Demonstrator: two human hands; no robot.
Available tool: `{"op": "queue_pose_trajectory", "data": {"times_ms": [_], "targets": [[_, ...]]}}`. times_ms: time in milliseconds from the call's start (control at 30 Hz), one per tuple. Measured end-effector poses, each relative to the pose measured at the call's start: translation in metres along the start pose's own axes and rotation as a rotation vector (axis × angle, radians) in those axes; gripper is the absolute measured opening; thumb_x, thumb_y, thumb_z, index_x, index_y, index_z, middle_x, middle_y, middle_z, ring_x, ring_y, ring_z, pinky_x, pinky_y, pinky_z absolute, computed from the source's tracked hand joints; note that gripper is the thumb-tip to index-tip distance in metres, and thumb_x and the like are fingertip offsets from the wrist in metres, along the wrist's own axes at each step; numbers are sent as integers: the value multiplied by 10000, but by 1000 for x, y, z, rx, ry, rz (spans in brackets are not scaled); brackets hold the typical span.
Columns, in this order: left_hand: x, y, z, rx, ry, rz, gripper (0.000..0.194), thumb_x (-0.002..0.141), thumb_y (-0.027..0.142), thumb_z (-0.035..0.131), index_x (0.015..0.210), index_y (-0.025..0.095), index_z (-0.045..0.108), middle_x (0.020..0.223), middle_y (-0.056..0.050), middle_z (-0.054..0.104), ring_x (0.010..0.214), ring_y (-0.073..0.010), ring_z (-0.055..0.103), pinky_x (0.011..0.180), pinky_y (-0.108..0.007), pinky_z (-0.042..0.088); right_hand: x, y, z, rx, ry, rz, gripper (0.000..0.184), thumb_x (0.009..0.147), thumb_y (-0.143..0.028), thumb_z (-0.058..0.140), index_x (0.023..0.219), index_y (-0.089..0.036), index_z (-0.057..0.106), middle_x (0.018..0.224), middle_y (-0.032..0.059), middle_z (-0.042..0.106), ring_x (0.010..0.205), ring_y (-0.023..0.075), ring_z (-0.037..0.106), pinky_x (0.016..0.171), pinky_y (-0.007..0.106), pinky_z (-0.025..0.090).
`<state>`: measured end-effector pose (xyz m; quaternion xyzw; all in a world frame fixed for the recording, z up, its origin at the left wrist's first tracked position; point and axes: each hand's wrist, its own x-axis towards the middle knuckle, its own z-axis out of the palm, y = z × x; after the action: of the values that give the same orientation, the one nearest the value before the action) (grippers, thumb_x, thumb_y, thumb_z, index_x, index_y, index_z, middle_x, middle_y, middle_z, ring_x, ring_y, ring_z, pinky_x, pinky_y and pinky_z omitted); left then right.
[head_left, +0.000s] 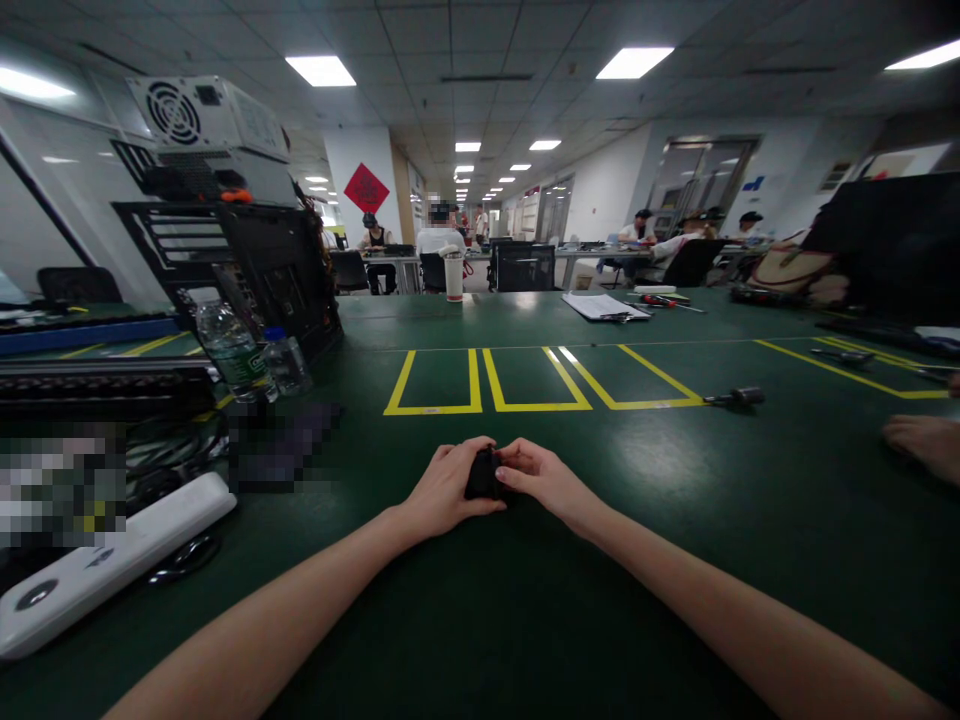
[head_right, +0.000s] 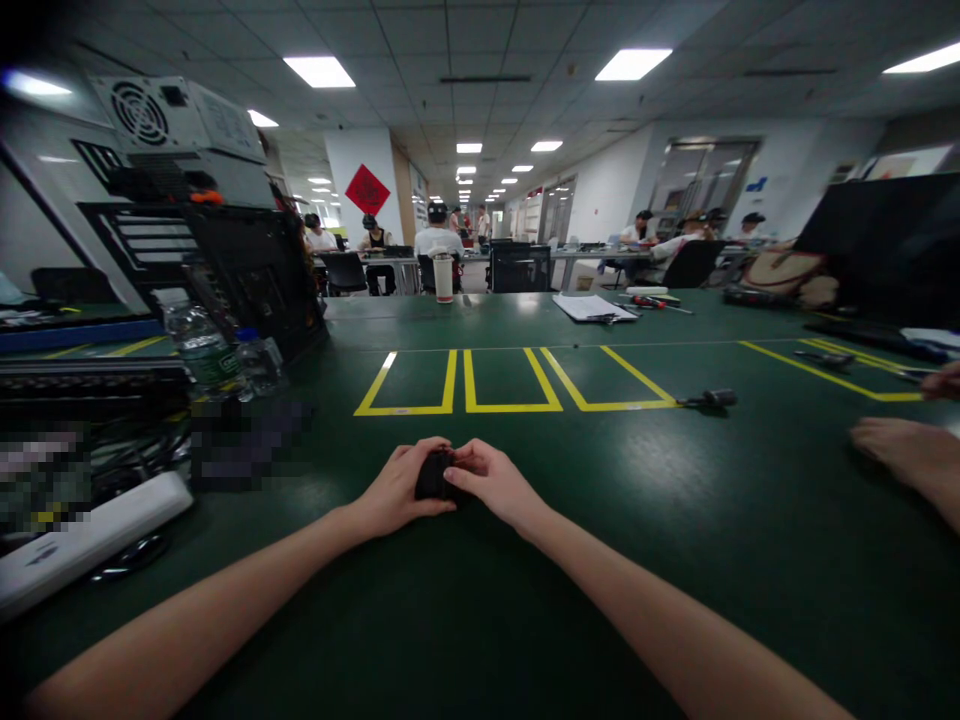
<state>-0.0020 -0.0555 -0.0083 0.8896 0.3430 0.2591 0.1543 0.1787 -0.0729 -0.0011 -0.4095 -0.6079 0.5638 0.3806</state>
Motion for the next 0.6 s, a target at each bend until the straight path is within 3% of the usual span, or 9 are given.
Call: {"op": "queue_pose_trajectory", "data": {"times_ms": [167, 433, 600], "targets": [[0, 3, -2, -1, -5, -2, 636, 689, 406, 617, 1195, 242, 267, 1146, -44, 472, 1034, -211, 467, 904, -379, 314, -6, -6, 3, 14, -23, -38, 239, 706, -304, 601, 879, -204, 471, 1011, 20, 554, 998, 184, 534, 862, 359, 426], [-3, 7, -1, 63, -9, 14, 599, 732, 350, 580, 1219, 233, 252, 1177, -57, 458, 1079, -218, 445, 930, -406, 304, -10, -2, 26, -195, 146, -57, 299, 712, -372, 574, 917, -246, 397, 940, 12, 575, 891, 201, 573, 767, 376, 462], [-6, 18, -10, 130, -4, 9, 900, 648, 471, 628, 1307, 216, 72, 1338, -112, 273, 1208, -283, 291, 978, -477, 239, -10, -1, 29, -200, 173, -67, 260, 727, -365, 552, 891, -244, 391, 902, 17, 592, 842, 201, 590, 715, 357, 476]]}}
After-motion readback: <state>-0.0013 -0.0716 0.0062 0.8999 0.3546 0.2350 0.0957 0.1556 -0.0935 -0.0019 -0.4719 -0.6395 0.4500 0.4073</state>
